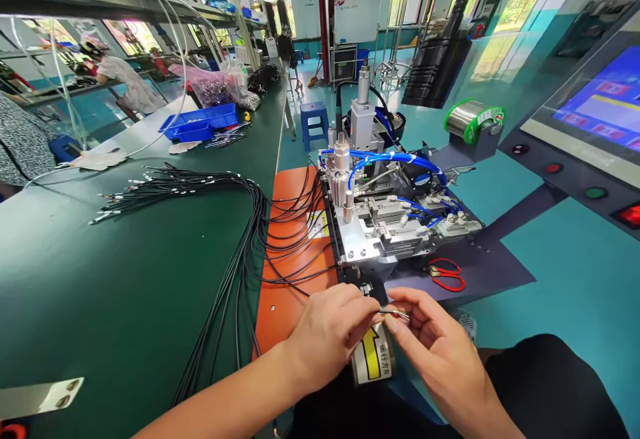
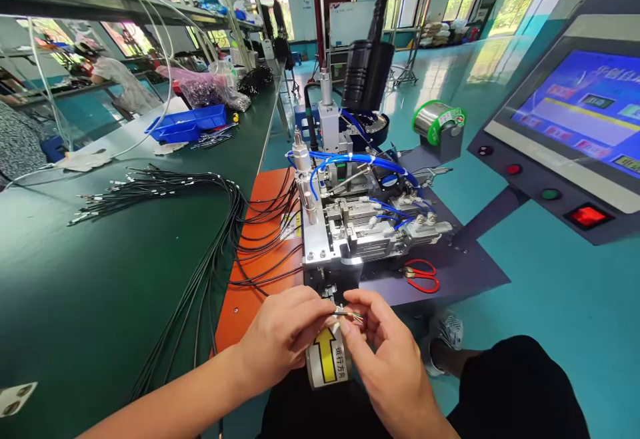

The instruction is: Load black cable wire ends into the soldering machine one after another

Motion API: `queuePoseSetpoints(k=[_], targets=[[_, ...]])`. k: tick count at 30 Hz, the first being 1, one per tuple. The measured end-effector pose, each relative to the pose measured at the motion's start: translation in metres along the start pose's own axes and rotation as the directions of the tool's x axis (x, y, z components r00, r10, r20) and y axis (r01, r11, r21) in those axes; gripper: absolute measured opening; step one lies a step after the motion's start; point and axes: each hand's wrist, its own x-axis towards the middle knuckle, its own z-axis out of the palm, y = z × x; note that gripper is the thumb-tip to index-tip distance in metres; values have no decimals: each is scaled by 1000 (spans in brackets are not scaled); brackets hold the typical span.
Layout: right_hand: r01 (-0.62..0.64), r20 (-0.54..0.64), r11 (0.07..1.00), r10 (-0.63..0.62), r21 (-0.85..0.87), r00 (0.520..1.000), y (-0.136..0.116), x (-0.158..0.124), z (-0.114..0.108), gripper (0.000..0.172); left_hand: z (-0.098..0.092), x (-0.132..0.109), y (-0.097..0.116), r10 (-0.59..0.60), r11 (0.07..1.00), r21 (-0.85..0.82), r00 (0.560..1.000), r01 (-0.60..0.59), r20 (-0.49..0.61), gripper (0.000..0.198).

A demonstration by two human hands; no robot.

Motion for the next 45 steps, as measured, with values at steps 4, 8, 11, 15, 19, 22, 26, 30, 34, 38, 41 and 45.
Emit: queuePoseSetpoints(k=[4, 8, 11, 15, 19, 22, 26, 30, 34, 38, 41, 45], targets=[[-2, -42, 1000, 3, 30, 999, 7, -1, -4, 45, 7, -2, -2, -7, 998, 56, 998, 10, -58, 20], [-8, -78, 1000, 9, 15, 997, 13, 0, -8, 40, 10, -2, -2, -99, 994, 32, 994, 101, -53, 17], [-3, -101, 998, -3, -59, 995, 15, 0, -8, 36, 12, -1, -4, -129, 992, 2, 990, 130, -61, 17], [72, -137, 982, -97, -173, 986, 15, 0, -6, 31, 13, 0, -7, -112, 994, -6, 989, 112, -92, 20], [201, -114, 937, -241, -285, 964, 14, 2, -3, 28, 16, 1, -7, -126, 992, 12, 988, 127, -90, 26], [275, -92, 892, -327, -359, 940, 13, 3, -1, 29, 18, 1, -7, -143, 989, 33, 985, 147, -94, 29], [346, -69, 843, -408, -412, 910, 12, 3, 3, 32, 19, 2, -7, -165, 984, 56, 983, 170, -84, 31], [394, -44, 815, -453, -426, 890, 9, 2, 5, 33, 19, 2, -7, -176, 980, 75, 981, 183, -84, 31], [431, -23, 774, -497, -463, 868, 12, 1, 5, 37, 19, 2, -7, -177, 980, 79, 980, 184, -86, 32], [484, 17, 697, -561, -529, 828, 21, -1, 6, 46, 21, 1, -8, -174, 981, 73, 979, 182, -103, 33], [530, 16, 659, -618, -534, 786, 22, 1, 8, 45, 22, 0, -8, -161, 982, 76, 980, 171, -118, 33], [465, -89, 767, -553, -442, 828, 10, 9, 13, 17, 22, 0, -8, -149, 985, 68, 983, 157, -107, 31]])
